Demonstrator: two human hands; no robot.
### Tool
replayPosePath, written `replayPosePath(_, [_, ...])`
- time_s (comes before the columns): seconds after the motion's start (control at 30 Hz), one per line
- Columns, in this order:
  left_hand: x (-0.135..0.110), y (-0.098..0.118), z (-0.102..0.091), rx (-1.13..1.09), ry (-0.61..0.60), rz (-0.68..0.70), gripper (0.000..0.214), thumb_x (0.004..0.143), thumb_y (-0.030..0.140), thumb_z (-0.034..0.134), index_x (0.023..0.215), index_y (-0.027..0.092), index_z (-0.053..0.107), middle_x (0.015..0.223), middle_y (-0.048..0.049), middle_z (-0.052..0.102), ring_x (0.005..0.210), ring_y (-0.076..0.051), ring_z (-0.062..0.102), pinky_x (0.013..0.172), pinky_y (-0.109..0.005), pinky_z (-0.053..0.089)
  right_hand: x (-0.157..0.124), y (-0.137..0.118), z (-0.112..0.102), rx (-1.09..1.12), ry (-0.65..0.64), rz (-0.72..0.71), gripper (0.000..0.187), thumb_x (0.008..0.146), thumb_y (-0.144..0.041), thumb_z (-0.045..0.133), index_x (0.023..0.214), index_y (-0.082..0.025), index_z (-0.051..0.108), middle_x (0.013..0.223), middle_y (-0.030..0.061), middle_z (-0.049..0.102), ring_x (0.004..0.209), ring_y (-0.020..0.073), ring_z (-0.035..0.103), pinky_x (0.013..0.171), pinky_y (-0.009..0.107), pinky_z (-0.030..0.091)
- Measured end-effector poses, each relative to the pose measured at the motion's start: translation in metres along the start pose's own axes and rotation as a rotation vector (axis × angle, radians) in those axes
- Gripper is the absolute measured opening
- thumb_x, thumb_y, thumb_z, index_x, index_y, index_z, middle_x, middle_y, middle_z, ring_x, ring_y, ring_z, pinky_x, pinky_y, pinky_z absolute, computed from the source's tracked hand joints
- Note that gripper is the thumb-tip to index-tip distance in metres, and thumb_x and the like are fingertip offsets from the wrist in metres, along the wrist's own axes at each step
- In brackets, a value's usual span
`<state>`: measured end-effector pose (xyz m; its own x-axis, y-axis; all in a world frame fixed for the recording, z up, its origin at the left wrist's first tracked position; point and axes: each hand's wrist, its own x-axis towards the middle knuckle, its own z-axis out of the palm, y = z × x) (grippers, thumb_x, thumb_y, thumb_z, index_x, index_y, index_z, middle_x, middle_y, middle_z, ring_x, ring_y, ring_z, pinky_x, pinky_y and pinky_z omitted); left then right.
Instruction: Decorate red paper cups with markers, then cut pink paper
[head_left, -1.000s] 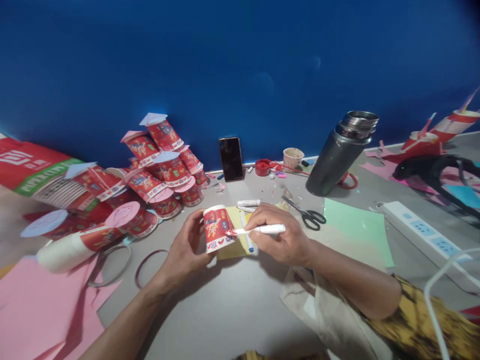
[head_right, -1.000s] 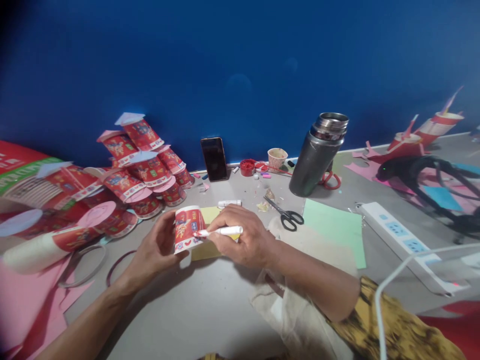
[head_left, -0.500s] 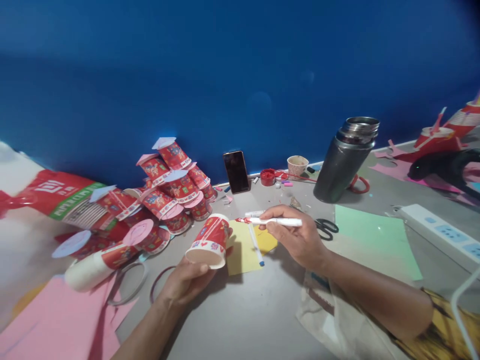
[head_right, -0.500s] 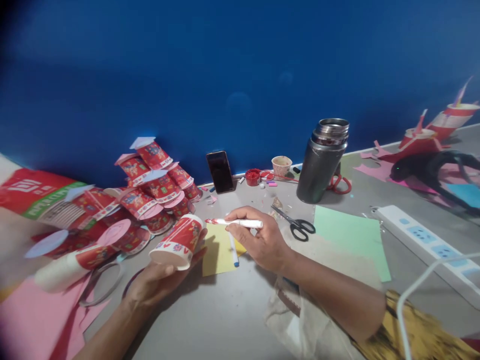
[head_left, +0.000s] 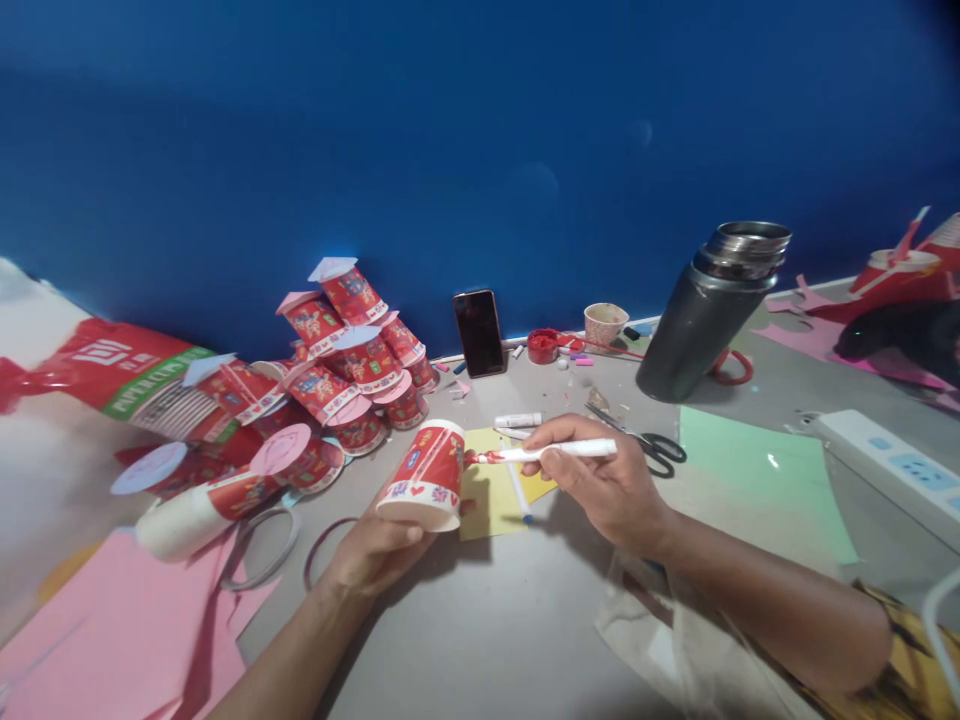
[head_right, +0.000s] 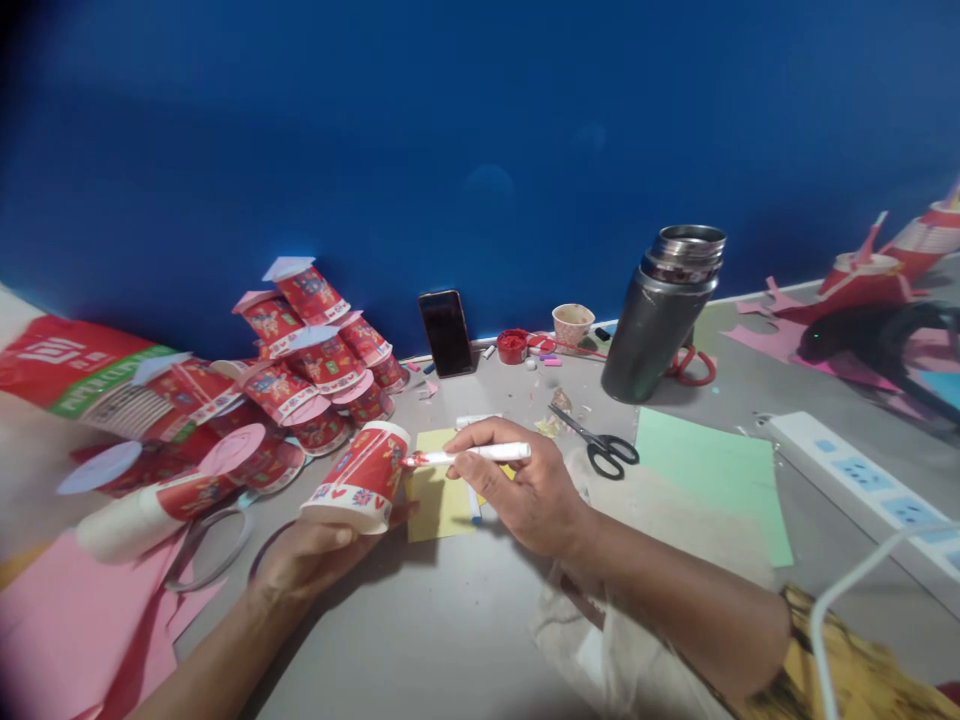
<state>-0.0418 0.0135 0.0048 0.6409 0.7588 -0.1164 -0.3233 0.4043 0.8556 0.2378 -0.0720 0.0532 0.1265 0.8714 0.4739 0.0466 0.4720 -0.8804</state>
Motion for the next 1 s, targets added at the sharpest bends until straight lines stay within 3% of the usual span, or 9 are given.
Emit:
replayPosePath(0.17, [0.001,-0.001,0.003,0.039,0.028,-0.018,0.091,0.061,0.017,0.100,0.147,0.024,0.070,0.146,-0.0164,0.075,0.131,-0.042,0.072,0.112,-0.059,0.060,-0.002,-0.005,0.002,-0.082,0.016,-0.075,0.024,0.104,-0.044,0.077,0.103,-0.021,0.080,0.083,0.0037,0.081,0.067,0.0146,0.071,0.059,0.024,0.053])
replayPosePath(0.3, [0.001,-0.001,0.008,0.072,0.068,-0.022,0.105,0.060,0.019,0.102,0.157,0.029,0.062,0.146,-0.0146,0.075,0.123,-0.038,0.075,0.107,-0.054,0.062,-0.003,-0.004,0.004,-0.117,-0.026,-0.121,0.013,0.104,-0.033,0.075,0.107,-0.022,0.080,0.088,0.0040,0.082,0.073,0.0162,0.074,0.064,0.026,0.056])
replayPosePath(0.53, [0.002,0.000,0.017,0.074,0.085,0.014,0.095,0.060,0.022,0.104,0.148,0.029,0.068,0.137,-0.0120,0.080,0.114,-0.033,0.079,0.101,-0.044,0.064,-0.004,-0.005,0.007,-0.115,-0.047,-0.152,0.007,0.103,-0.026,0.074,0.106,-0.022,0.079,0.094,0.0046,0.084,0.079,0.0174,0.076,0.071,0.028,0.058])
replayPosePath(0.73, [0.002,0.002,0.017,0.107,0.082,-0.009,0.091,0.058,0.022,0.103,0.144,0.027,0.071,0.151,-0.0144,0.073,0.127,-0.039,0.074,0.107,-0.049,0.062,-0.004,-0.008,0.006,-0.092,-0.099,-0.144,0.007,0.103,-0.026,0.073,0.103,-0.022,0.079,0.092,0.0033,0.084,0.076,0.0156,0.075,0.071,0.027,0.057])
replayPosePath(0.83, [0.000,0.002,0.013,0.114,0.091,-0.031,0.083,0.059,0.023,0.102,0.137,0.026,0.075,0.155,-0.0145,0.070,0.133,-0.042,0.071,0.111,-0.055,0.060,-0.004,-0.007,0.005,-0.097,-0.066,-0.065,0.013,0.103,-0.032,0.074,0.101,-0.021,0.079,0.091,0.0043,0.083,0.077,0.0166,0.076,0.070,0.027,0.057])
replayPosePath(1.0, [-0.001,0.001,0.002,0.119,0.086,-0.015,0.068,0.062,0.023,0.100,0.127,0.019,0.081,0.141,-0.0174,0.078,0.142,-0.047,0.066,0.127,-0.066,0.046,-0.001,0.000,0.004,0.012,-0.013,0.083,0.033,0.104,-0.053,0.074,0.102,-0.020,0.079,0.082,0.0052,0.081,0.074,0.0178,0.074,0.068,0.028,0.057])
